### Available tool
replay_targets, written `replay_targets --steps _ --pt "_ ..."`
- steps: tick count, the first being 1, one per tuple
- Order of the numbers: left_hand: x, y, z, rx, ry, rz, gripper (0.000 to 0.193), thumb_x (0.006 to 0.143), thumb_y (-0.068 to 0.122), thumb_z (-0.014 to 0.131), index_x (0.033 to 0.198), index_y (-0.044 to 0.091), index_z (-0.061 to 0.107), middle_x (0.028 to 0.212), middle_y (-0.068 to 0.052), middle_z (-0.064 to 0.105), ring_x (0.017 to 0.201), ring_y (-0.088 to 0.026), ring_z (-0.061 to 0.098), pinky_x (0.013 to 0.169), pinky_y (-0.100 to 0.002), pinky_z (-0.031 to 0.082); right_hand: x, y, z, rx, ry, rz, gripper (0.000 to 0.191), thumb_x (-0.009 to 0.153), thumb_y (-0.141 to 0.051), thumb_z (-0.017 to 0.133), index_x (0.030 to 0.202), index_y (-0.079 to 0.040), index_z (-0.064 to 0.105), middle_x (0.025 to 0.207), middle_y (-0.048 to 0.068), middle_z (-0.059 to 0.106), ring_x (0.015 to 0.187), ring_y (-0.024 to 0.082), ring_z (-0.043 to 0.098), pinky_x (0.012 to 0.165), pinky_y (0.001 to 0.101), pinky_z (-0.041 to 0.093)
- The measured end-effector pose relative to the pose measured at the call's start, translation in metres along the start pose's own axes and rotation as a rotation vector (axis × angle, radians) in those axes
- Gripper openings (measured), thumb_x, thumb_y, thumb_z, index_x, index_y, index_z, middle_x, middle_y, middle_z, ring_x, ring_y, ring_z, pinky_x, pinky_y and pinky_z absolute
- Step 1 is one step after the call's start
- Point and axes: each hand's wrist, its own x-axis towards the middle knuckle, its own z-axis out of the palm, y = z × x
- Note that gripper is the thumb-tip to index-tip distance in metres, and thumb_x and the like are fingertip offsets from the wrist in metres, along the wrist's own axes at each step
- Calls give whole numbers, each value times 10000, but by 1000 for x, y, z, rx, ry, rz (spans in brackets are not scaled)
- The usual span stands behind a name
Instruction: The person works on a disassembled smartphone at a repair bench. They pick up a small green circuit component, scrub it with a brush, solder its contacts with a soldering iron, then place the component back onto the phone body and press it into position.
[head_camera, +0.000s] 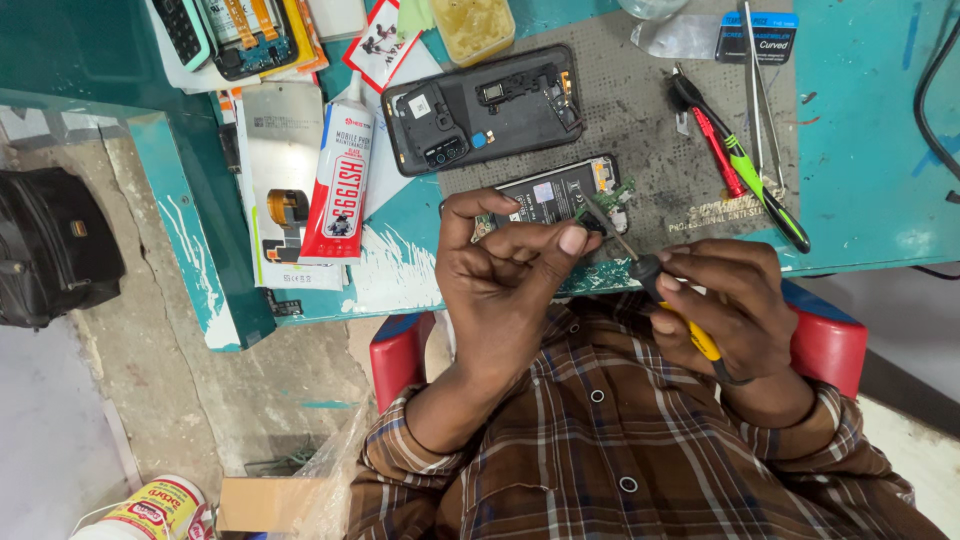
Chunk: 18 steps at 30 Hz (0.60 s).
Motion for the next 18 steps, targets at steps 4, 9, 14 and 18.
replay_targets --steps 4,9,14,18 --pt "-1 0 0 -3 -2 14 445 982 -111 704 1243 28 372 958 -169 762 962 -231 765 931 -346 638 1 -1 0 -9 5 9 222 1008 -214 719 1117 -26 674 1096 146 691 1025 330 675 846 393 576" --pt "-2 0 -1 -9 -20 27 441 996 -109 698 1237 35 357 962 -168 763 967 -222 763 942 -337 632 3 1 3 22 19 -27 216 996 -200 733 1113 -26 682 1081 150 691 1005 324 669 824 382 569" --pt "-2 0 -2 -1 -6 29 436 989 -112 696 1229 34 362 954 -169 762 957 -220 761 933 -336 631 4 -2 1 14 -9 -6 226 953 -147 790 1134 -49 696 1127 132 683 1037 315 655 844 375 568" --pt "-2 -2 -2 -11 2 38 435 991 -115 696 1232 35 365 955 -170 762 954 -220 758 927 -333 624 4 -5 -2 -62 -59 -23 256 915 -116 853 1121 -62 711 1148 131 687 1031 313 635 835 387 551"
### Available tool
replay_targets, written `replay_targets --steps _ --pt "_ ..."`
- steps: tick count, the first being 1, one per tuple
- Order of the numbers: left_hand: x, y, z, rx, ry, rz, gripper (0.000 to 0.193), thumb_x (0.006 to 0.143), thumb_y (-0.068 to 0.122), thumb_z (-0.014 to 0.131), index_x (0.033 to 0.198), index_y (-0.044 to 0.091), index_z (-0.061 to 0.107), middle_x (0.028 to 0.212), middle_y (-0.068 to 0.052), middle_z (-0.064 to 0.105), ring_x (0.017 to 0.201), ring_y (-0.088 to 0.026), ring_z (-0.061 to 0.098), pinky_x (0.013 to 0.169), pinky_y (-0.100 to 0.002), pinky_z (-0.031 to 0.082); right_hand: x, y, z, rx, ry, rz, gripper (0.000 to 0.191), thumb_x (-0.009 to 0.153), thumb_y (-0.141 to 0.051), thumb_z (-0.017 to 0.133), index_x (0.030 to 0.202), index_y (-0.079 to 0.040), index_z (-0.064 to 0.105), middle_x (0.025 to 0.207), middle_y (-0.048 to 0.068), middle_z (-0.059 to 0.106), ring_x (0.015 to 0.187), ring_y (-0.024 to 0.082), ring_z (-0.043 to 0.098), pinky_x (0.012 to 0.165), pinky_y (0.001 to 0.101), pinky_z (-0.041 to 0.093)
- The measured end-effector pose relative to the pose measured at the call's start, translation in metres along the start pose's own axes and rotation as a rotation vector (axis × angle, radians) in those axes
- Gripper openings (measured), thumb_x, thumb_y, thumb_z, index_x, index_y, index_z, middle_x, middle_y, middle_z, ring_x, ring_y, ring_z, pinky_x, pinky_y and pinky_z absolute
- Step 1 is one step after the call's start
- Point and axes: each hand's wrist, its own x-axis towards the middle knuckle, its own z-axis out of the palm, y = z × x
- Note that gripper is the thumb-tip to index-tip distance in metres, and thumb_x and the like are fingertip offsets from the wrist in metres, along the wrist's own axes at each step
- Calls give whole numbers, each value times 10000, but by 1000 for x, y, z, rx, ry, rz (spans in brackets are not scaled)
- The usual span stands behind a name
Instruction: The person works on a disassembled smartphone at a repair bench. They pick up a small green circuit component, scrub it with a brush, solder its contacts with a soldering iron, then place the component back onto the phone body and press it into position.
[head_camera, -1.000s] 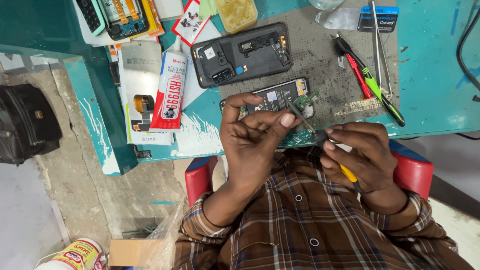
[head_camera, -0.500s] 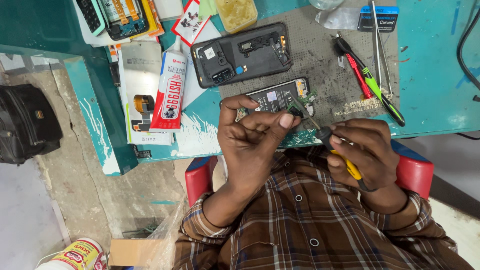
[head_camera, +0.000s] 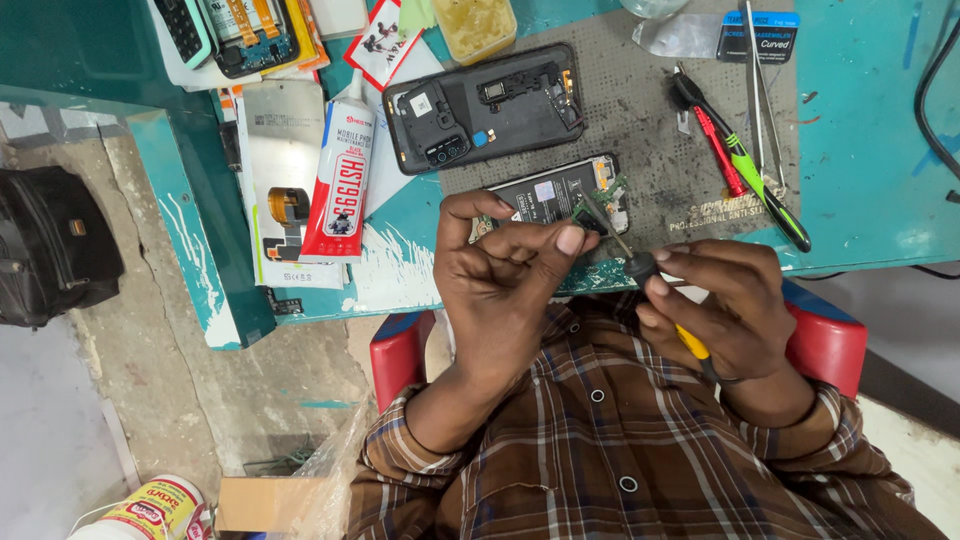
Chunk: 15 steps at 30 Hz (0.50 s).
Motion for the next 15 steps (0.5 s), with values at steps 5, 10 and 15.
replay_targets --steps 5,10,15 --pt "1 -1 0 -3 -1 14 432 995 -117 696 1237 32 370 957 -169 762 962 -229 763 941 -342 628 -2 2 3 34 54 22 219 966 -136 776 1142 -32 695 1135 134 682 1033 316 657 856 385 574" --pt "2 -1 1 15 32 19 442 979 -120 702 1232 25 370 948 -163 759 945 -235 764 923 -351 636 -4 2 2 59 104 53 229 988 -216 695 1100 -17 676 1080 148 679 996 320 657 849 390 581" --pt "1 0 1 -11 25 12 442 974 -124 701 1216 25 363 944 -163 762 931 -230 766 917 -352 639 -3 3 -3 54 46 88 193 987 -151 718 1108 -6 677 1089 149 676 1023 329 662 898 410 560"
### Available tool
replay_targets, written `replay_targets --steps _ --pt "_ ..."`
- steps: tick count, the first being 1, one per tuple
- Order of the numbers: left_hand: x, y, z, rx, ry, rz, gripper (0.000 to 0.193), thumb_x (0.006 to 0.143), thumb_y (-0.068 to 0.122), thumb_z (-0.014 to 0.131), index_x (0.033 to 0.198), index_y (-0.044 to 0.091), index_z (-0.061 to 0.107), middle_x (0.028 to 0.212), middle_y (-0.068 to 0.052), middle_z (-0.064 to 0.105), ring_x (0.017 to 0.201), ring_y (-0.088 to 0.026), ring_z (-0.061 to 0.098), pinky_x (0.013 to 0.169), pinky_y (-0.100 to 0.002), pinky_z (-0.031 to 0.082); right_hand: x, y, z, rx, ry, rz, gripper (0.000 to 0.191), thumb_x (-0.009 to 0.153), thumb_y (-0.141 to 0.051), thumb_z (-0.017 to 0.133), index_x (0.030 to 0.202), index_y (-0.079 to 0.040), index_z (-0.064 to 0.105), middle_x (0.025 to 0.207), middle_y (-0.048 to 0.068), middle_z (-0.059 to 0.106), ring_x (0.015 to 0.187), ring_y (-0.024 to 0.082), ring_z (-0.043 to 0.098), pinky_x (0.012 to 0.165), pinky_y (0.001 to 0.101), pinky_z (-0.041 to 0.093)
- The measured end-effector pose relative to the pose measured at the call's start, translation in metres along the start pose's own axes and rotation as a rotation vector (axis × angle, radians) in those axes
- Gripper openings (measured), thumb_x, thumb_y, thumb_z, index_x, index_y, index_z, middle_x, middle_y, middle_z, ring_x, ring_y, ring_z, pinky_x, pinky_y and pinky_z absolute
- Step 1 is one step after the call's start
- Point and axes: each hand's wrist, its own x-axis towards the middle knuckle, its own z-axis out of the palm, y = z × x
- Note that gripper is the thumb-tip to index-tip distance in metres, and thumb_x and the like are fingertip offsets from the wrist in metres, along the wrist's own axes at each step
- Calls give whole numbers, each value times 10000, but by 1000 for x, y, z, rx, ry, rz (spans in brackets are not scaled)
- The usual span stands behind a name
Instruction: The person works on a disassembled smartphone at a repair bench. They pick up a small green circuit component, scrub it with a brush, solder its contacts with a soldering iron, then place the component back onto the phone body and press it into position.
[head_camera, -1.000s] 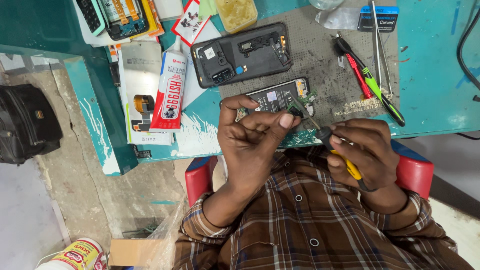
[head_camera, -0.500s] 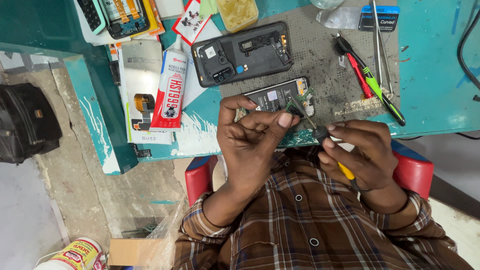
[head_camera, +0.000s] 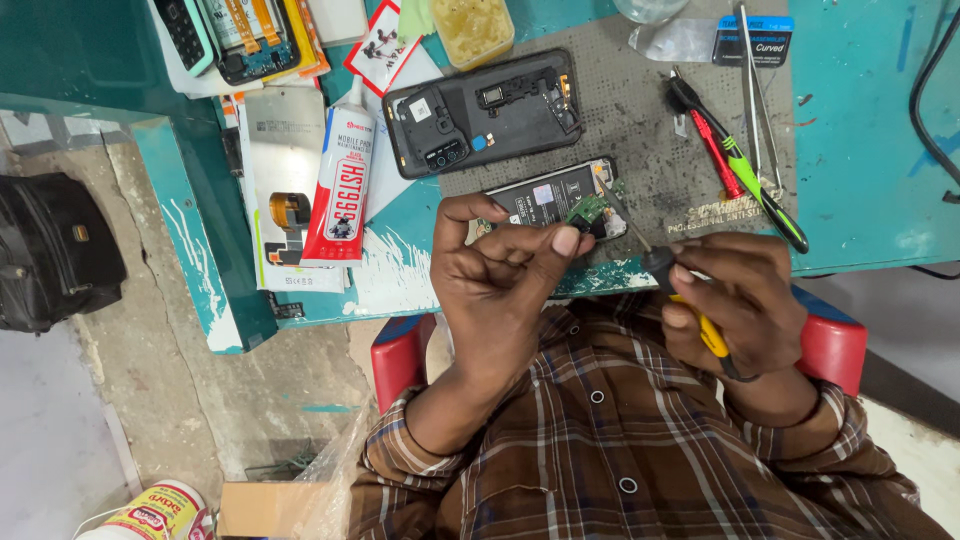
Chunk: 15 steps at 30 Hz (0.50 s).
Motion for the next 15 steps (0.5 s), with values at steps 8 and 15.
replay_targets --steps 8,15 --pt "0 2 0 6 -17 15 431 979 -134 695 1178 33 351 932 -151 751 917 -213 759 914 -341 636 3 3 1 -25 40 -39 178 950 -93 761 1094 -11 696 1079 150 685 1001 334 665 868 404 553" --pt "-2 3 1 17 -17 23 427 983 -137 692 1170 38 350 931 -151 751 922 -212 758 917 -334 631 3 2 -1 -2 25 -22 176 946 -102 769 1084 -14 705 1087 159 690 1013 336 654 865 394 569"
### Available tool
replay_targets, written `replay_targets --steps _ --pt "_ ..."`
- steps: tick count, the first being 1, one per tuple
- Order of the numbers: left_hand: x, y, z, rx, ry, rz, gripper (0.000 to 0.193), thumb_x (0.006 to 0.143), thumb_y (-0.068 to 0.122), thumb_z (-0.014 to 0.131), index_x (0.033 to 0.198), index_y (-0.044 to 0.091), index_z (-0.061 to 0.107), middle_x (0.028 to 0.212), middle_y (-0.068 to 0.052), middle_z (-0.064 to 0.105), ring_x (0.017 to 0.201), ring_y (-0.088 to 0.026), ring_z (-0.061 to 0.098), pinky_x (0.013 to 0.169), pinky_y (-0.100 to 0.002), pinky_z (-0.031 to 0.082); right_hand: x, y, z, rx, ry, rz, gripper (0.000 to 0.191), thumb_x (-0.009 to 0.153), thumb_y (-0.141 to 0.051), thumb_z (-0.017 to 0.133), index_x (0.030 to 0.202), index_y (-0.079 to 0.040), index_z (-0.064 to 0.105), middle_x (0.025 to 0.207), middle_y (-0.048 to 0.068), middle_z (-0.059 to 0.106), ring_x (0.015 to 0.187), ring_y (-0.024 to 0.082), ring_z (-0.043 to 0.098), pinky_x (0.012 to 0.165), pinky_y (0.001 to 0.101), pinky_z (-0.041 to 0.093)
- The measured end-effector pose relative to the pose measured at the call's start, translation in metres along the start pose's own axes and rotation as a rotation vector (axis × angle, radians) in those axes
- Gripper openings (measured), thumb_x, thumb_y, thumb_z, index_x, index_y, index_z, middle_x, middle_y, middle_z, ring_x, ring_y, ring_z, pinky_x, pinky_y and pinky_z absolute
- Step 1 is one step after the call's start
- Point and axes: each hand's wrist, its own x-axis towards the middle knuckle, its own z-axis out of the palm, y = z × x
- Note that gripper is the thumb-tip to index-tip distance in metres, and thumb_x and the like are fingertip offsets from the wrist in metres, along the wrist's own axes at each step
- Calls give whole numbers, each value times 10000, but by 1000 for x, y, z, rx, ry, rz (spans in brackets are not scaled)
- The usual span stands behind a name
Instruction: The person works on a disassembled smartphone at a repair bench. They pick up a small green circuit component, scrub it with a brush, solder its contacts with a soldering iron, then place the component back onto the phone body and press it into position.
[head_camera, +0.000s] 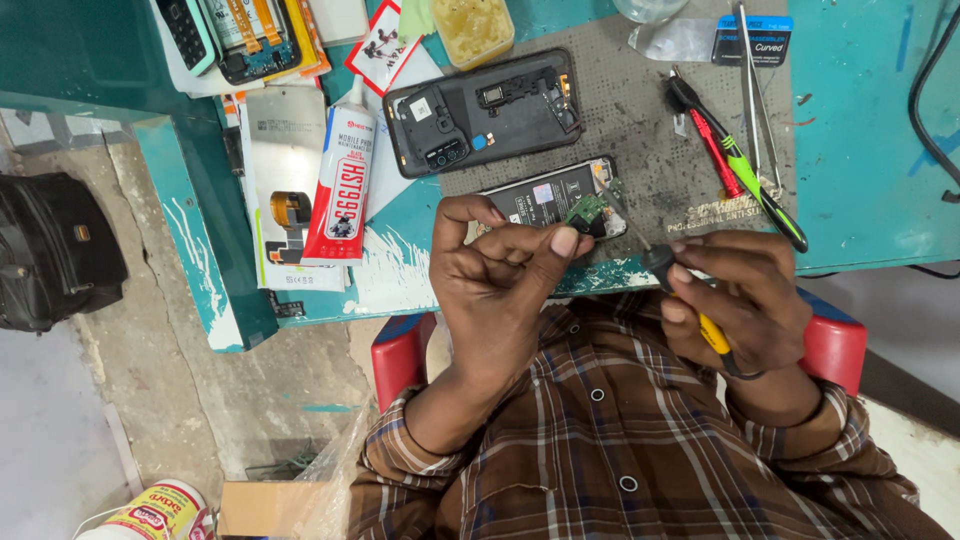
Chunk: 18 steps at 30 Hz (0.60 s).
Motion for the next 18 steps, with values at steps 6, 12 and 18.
replay_targets --steps 6,12,18 --pt "0 0 0 -7 -7 5 426 988 -140 687 1170 39 346 932 -151 750 923 -208 757 921 -334 631 2 0 1 15 7 -35 166 962 -125 760 1068 -11 702 1059 148 683 992 324 669 847 378 575" --pt "0 -1 -2 -7 -2 -10 432 982 -143 686 1155 40 336 941 -155 753 930 -211 758 916 -336 631 1 -2 1 -11 1 -30 164 1009 -149 722 1082 -5 693 1076 149 696 1004 325 684 862 396 574" --pt "0 -1 -2 -10 -11 -8 430 988 -134 683 1143 53 328 942 -150 753 933 -209 758 927 -337 632 -2 0 4 107 77 80 234 1080 -215 656 1123 14 680 1031 166 713 929 307 704 817 364 580"
